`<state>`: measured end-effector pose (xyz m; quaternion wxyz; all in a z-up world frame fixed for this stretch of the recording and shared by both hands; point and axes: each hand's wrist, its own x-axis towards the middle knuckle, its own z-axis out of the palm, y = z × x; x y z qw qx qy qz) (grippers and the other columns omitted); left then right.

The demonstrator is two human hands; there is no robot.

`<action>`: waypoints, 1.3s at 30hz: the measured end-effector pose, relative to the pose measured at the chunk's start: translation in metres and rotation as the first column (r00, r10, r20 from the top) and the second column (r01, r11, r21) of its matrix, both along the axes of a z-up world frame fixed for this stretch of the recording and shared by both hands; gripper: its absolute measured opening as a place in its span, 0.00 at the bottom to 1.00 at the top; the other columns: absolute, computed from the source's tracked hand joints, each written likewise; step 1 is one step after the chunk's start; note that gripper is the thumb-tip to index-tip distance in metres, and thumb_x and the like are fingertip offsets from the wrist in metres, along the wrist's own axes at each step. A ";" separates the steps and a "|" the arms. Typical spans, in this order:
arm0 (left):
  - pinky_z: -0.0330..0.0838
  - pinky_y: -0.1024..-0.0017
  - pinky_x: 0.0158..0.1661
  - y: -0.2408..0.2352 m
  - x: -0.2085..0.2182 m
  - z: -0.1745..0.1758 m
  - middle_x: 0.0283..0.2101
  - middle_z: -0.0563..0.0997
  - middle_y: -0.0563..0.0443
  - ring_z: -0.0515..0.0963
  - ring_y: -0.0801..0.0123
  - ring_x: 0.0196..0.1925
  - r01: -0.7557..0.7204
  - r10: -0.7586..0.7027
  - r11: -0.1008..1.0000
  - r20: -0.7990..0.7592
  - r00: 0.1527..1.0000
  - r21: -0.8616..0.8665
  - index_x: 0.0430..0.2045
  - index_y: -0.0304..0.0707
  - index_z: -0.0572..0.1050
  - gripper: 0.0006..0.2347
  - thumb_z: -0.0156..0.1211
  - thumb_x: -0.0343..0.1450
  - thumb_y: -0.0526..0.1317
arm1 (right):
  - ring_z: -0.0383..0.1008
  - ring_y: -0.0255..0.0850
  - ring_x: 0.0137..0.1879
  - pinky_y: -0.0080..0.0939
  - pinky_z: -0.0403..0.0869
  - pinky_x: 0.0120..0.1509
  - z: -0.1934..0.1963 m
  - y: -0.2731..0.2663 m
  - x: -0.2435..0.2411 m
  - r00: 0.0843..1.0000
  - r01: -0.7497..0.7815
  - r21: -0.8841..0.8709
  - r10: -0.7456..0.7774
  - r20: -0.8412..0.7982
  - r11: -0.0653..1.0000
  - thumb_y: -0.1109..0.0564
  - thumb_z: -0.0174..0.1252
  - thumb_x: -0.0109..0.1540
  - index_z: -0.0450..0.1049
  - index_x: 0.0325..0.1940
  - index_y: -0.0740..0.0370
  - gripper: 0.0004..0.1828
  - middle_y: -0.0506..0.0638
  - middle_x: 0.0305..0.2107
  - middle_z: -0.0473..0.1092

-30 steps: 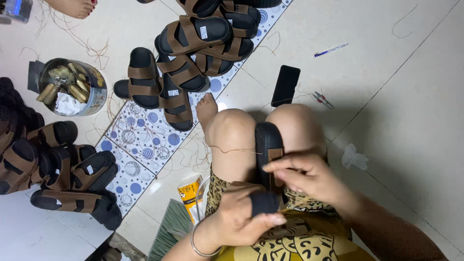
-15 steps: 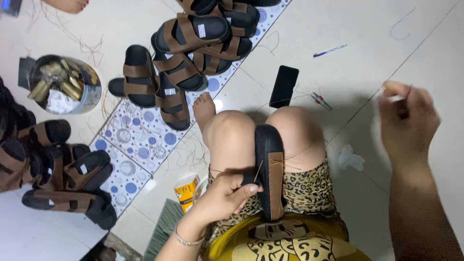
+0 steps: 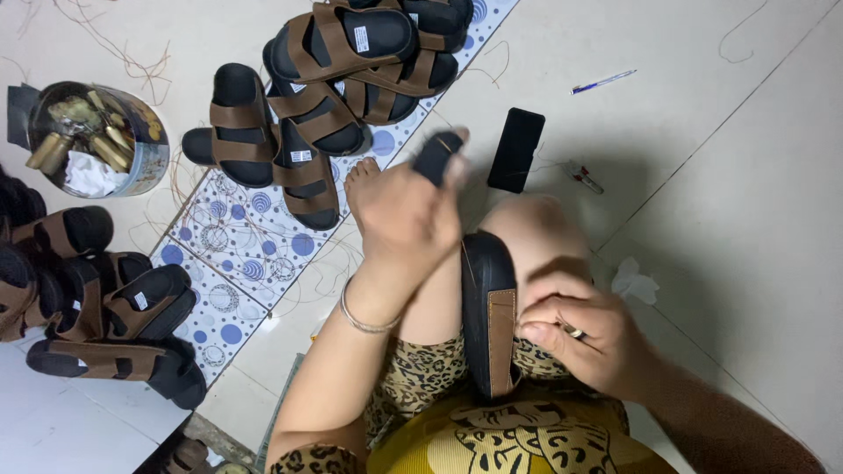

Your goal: The person sits on the floor and sews a brown sandal using a needle and thread. They repeatedly push the needle through the sole and pull the thread to secure the sandal's components.

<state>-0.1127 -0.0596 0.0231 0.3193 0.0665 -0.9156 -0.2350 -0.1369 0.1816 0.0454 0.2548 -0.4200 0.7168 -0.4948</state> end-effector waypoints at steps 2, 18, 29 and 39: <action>0.72 0.70 0.27 0.002 -0.015 0.014 0.21 0.78 0.52 0.76 0.66 0.19 -0.078 0.027 0.768 0.089 0.996 0.635 0.44 0.35 0.78 0.13 0.50 0.77 0.45 | 0.71 0.36 0.32 0.31 0.70 0.32 -0.004 -0.006 0.010 0.957 0.033 -0.082 -0.008 0.289 0.996 0.57 0.51 0.67 0.73 0.34 0.67 0.12 0.56 0.35 0.74; 0.70 0.55 0.31 -0.102 0.086 -0.073 0.38 0.72 0.41 0.75 0.50 0.32 -0.431 0.314 0.902 0.642 0.699 0.029 0.22 0.34 0.68 0.19 0.58 0.80 0.48 | 0.64 0.44 0.36 0.43 0.67 0.31 -0.011 0.050 -0.054 0.972 0.179 0.409 -0.095 -0.217 0.895 0.58 0.48 0.68 0.65 0.62 0.55 0.17 0.56 0.40 0.65; 0.69 0.54 0.56 0.016 0.083 0.001 0.74 0.54 0.28 0.77 0.40 0.51 0.225 -0.634 0.698 0.441 0.635 0.680 0.54 0.19 0.66 0.27 0.62 0.70 0.49 | 0.67 0.40 0.20 0.43 0.69 0.20 0.008 0.020 -0.041 0.816 -0.195 0.556 0.448 -0.366 0.808 0.59 0.52 0.64 0.67 0.71 0.40 0.31 0.44 0.35 0.69; 0.74 0.54 0.44 0.017 0.079 -0.018 0.59 0.75 0.23 0.79 0.34 0.51 0.289 -0.630 0.693 0.361 0.687 0.660 0.29 0.27 0.69 0.21 0.63 0.69 0.52 | 0.68 0.48 0.14 0.51 0.66 0.11 0.016 0.012 -0.047 0.639 -0.195 0.701 0.631 -0.441 0.687 0.66 0.59 0.51 0.66 0.70 0.38 0.43 0.49 0.29 0.67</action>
